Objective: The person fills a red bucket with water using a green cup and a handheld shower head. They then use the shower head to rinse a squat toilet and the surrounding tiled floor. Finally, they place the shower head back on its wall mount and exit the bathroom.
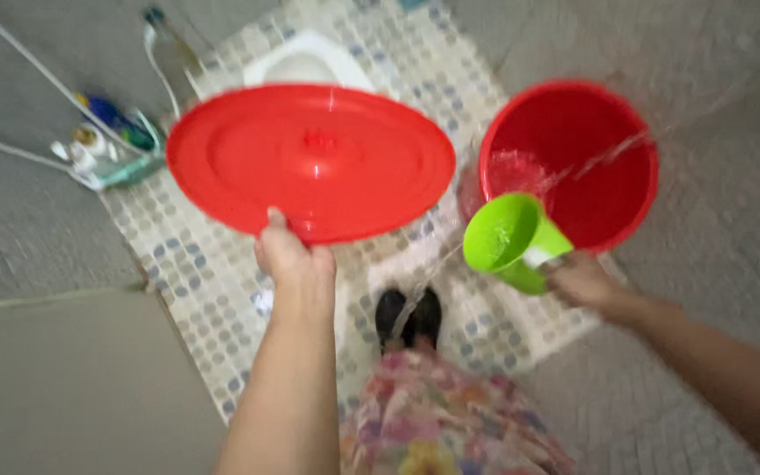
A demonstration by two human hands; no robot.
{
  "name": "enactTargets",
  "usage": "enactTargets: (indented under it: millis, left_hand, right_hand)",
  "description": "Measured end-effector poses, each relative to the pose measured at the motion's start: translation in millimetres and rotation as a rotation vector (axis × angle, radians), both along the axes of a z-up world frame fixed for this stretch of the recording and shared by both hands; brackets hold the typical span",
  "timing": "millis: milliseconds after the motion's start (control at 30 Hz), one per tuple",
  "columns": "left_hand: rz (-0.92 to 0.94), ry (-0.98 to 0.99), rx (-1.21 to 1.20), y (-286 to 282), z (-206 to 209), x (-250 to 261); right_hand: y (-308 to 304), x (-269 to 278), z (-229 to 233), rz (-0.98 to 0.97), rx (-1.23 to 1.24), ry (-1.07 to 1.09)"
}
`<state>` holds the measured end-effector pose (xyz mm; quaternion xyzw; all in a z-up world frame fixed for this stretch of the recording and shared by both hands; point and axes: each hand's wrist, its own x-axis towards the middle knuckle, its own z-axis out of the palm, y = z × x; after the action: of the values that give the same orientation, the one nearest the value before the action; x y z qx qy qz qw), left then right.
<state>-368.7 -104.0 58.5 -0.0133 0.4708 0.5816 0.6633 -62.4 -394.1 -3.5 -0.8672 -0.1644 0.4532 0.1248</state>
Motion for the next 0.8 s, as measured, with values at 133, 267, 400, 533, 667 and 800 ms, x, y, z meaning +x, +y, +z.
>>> enactTargets:
  millis: [133,267,400,533,667,800]
  left_hand:
    - [0.030,-0.323,0.013,14.7,21.9,9.4]
    - [0.111,-0.326,0.039,44.5,41.6,12.8]
    - [0.125,-0.362,0.202,65.9,60.0,-5.1]
    - [0.139,-0.366,0.162,79.9,85.8,-16.4]
    - [0.193,-0.392,0.141,79.6,93.1,-12.9]
    - [0.170,-0.390,0.152,75.4,89.3,-9.9]
  right_hand:
    - [84.0,-71.7,-8.4,0.382,-0.068,-0.169]
    - [165.5,-175.0,16.9,0.773,0.043,-0.439]
    - [190.2,-225.6,67.1,0.733,0.237,-0.381]
    - [205.9,-224.1,111.2,0.913,0.411,-0.569]
    - [213.1,-206.5,119.6,0.752,0.418,-0.454]
    - [200.2,-171.0,96.2,0.600,0.377,-0.335]
